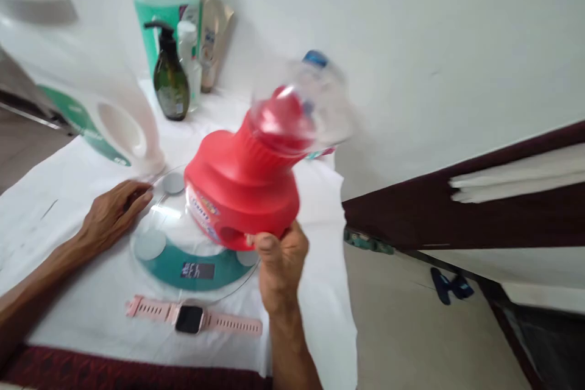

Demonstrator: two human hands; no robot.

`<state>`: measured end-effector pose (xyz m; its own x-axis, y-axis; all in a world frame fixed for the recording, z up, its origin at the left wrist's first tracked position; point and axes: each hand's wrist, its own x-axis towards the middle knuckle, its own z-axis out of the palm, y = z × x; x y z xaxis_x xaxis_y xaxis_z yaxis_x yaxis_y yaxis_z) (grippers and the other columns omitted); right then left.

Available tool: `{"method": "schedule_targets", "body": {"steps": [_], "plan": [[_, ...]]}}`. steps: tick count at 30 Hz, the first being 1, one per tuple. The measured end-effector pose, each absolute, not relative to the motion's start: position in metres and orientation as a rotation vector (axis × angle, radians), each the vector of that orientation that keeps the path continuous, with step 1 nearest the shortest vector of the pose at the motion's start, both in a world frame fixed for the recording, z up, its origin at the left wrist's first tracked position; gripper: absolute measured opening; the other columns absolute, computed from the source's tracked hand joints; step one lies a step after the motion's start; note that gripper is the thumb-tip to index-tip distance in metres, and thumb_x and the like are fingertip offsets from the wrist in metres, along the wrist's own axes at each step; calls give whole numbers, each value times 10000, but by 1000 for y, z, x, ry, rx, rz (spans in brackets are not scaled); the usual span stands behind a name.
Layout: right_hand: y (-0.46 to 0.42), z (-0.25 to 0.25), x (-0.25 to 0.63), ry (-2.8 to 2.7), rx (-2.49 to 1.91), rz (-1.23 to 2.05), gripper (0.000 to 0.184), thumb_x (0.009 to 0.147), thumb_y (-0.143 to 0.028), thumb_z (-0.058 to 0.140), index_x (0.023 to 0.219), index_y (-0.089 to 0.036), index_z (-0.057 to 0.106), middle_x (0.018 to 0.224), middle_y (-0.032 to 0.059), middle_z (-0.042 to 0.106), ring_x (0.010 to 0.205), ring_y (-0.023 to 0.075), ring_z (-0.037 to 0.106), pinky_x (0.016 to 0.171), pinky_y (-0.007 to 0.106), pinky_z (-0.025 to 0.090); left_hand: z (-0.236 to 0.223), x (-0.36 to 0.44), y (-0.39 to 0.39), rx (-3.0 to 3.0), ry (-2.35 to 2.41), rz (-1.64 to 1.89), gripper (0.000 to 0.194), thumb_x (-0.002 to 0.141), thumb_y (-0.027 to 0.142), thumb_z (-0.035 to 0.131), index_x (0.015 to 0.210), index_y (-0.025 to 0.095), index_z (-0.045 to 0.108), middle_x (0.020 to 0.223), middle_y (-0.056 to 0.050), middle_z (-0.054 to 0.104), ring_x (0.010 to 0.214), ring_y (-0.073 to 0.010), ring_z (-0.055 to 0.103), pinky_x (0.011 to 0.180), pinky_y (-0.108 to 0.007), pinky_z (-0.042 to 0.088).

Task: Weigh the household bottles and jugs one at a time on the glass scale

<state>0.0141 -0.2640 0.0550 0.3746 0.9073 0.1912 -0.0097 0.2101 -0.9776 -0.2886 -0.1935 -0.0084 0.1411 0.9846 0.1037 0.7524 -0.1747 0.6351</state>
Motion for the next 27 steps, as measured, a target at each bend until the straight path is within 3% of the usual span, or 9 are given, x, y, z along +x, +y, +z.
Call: {"method": "schedule_targets", "body": {"steps": [4,7,13,20,24,27], "plan": [[-256,69,4,-1036,-1158,1030,551,696,-573,917,571,-233,502,520,-61,385,529,115,396,529,291,402,-15,-292,-192,1994,1646,736,487,1022,667,458,1082,260,719,1077,-43,796,748,-209,711,682,-312,540],[-253,71,3,-1023,-1108,1060,573,637,-500,954,569,-226,455,532,-76,333,540,81,271,505,270,304,-16,-290,-193,1980,1686,823,454,1009,671,488,1078,286,718,1104,-27,813,836,-237,765,721,-311,579],[-237,77,23,-931,-1126,896,599,774,-606,830,565,-241,404,483,-91,287,476,73,260,467,259,275,-12,-286,-196,1965,1718,866,391,1004,647,525,1065,313,720,1088,-5,833,944,-273,806,759,-328,626],[-174,87,79,-785,-1208,477,634,704,-656,885,582,-241,421,477,-101,325,454,66,282,433,247,293,-16,-282,-199,1902,1718,931,381,1014,641,518,1089,326,720,1141,14,831,1015,-275,812,784,-337,636],[-130,80,106,-696,-1313,342,625,715,-634,897,565,-239,436,467,-84,381,463,80,328,435,264,313,-17,-278,-202,1876,1726,1006,339,1015,610,533,1074,337,726,1122,21,834,988,-269,816,755,-338,635],[-100,72,122,-639,-1316,263,587,726,-627,879,570,-245,462,456,-86,388,462,91,332,427,275,320,-15,-277,-203,1870,1727,998,349,1017,616,535,1073,329,726,1089,15,832,836,-236,795,697,-328,611]]}}
